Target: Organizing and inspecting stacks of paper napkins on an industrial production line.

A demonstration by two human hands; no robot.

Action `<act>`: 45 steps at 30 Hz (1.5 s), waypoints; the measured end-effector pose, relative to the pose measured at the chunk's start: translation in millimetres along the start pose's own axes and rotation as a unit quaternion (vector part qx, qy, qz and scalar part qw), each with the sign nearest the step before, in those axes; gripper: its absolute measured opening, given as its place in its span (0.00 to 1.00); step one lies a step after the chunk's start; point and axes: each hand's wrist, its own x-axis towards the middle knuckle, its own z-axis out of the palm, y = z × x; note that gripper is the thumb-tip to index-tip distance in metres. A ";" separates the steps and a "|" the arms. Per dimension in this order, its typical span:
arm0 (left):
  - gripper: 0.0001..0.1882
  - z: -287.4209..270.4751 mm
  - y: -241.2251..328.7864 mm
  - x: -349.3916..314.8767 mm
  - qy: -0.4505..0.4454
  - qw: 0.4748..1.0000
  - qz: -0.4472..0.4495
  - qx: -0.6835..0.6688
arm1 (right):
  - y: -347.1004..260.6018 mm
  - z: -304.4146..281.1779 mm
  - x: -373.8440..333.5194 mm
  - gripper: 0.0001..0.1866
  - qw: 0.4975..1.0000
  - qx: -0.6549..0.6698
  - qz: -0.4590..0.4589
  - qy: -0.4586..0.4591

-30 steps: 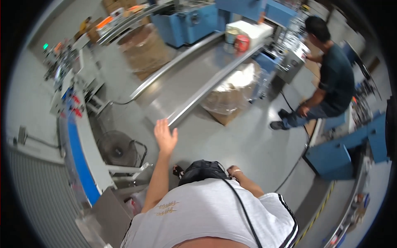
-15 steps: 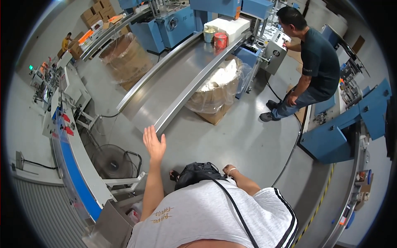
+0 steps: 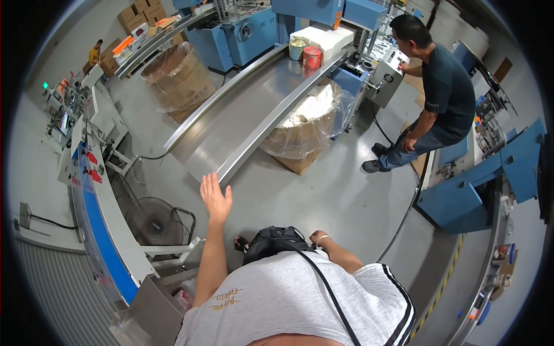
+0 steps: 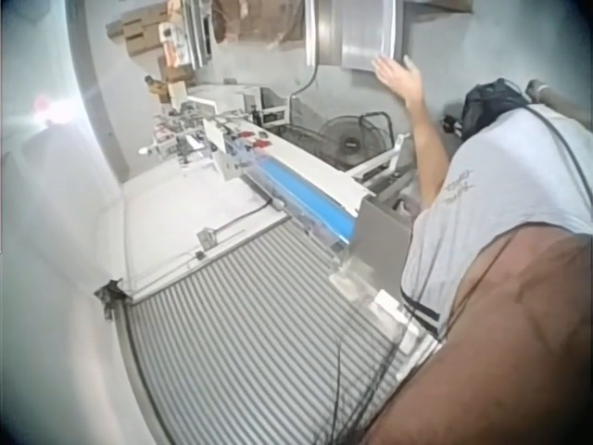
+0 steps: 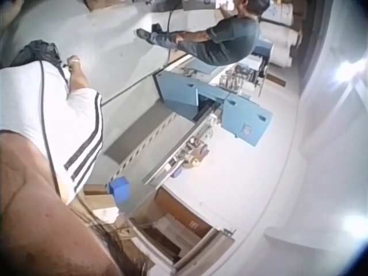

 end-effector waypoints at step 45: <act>0.36 8.1 3.3 0.0 0.046 0.998 0.023 0.025 | -15.6 -12.9 -25.0 0.19 1.000 -0.014 0.027 0.006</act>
